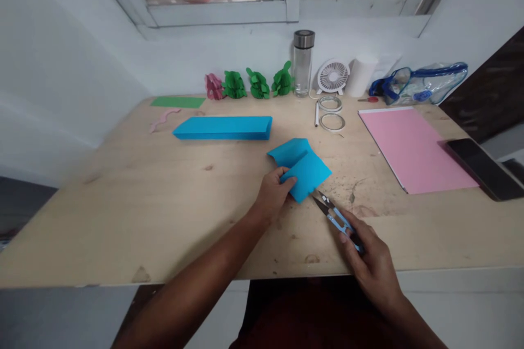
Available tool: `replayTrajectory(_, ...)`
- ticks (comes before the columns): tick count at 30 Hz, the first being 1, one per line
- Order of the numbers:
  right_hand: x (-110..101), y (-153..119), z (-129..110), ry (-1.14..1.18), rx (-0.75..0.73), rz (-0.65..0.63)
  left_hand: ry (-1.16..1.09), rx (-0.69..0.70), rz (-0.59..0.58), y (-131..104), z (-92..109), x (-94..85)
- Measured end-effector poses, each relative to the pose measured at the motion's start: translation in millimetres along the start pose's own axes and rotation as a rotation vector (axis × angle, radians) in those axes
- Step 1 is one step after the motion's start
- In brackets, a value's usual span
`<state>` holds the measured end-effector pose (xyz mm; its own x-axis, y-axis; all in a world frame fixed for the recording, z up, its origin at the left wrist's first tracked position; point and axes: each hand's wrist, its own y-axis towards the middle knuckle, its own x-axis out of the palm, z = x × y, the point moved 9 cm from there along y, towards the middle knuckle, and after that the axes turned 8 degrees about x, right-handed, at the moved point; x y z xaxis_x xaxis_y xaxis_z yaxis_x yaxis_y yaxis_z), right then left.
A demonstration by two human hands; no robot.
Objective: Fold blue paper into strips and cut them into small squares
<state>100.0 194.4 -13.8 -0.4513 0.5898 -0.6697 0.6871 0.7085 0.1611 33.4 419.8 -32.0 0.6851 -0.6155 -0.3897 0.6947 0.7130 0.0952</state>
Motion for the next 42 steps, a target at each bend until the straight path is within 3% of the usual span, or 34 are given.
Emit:
replayTrajectory(6,2,-2,-8,-0.025,-0.05,-0.002,0.101,0.073,-0.054,-4,10,10.6)
replayTrajectory(11,1,-6,0,-0.054,-0.024,0.001,0.646,0.435,-0.196,-7,40,30.3)
replayTrajectory(13,1,-7,1,-0.073,-0.033,0.003,0.791,0.549,-0.241,-6,44,34.7)
replayTrajectory(21,10,-9,-19,-0.125,-0.132,-0.037,0.76,0.815,-0.426,13,33,35.9)
replayTrajectory(27,14,-13,-26,-0.148,-0.205,-0.024,0.792,0.802,-0.549,18,24,46.6)
replayTrajectory(36,16,-16,-36,-0.238,-0.278,0.041,0.861,0.787,-0.564,5,10,58.8)
replayTrajectory(42,16,-21,-37,-0.255,-0.303,0.041,0.762,0.707,-0.59,10,11,57.9)
